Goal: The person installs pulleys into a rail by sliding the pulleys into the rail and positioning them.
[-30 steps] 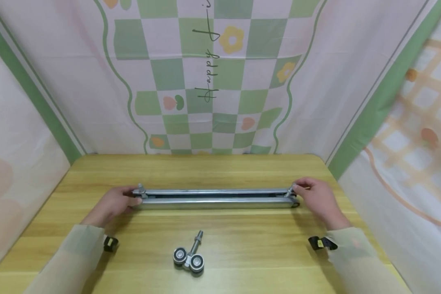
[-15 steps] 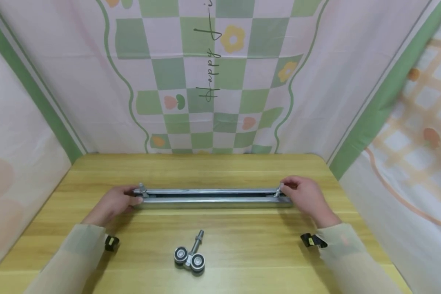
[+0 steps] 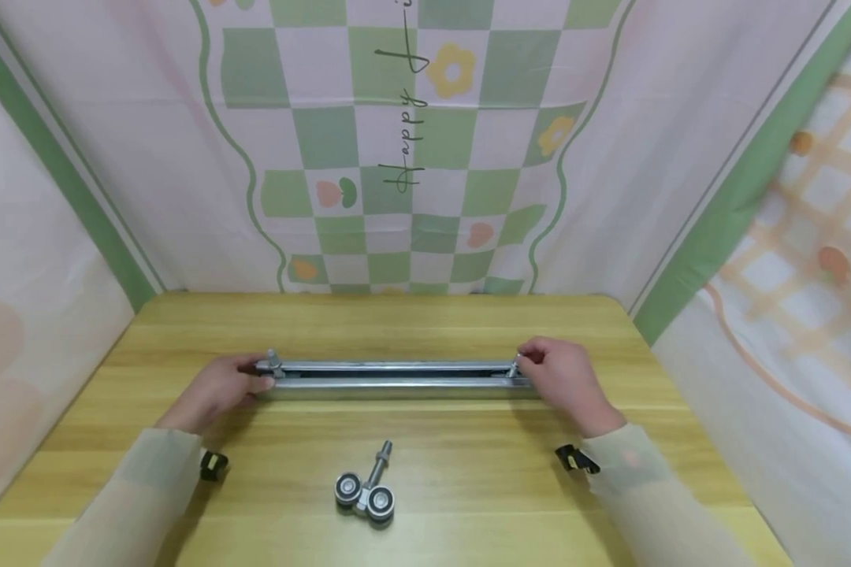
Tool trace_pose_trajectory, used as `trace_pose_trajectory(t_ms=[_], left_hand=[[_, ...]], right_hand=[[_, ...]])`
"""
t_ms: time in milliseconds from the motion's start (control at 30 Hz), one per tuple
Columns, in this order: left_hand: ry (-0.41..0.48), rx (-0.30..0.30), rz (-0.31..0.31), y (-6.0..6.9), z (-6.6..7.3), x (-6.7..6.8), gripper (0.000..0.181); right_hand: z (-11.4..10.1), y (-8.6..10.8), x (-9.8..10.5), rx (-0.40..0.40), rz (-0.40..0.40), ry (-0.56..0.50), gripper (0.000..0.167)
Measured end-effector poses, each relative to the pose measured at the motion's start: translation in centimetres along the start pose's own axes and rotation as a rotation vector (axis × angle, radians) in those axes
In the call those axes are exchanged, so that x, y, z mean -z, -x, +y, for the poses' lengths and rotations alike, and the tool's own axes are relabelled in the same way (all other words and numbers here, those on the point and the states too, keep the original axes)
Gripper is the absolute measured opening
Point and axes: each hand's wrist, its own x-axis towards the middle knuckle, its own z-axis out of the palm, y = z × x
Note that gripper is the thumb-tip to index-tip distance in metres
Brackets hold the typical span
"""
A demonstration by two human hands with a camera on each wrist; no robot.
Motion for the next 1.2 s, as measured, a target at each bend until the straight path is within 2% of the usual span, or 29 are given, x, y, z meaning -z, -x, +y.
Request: trace_pose_trajectory(t_ms=[833,1200], left_hand=[[0.012,0.000,0.001,0.0,-0.1,0.0,0.067],[0.012,0.004,-0.014,-0.1,-0.3,0.1,0.068]], right_hand=[[-3.2,-1.2,-1.8,0.080,-0.050,0.052,0.015],[-5.4,-1.8,-3.0,0.075,-0.104,0.040,0.008]])
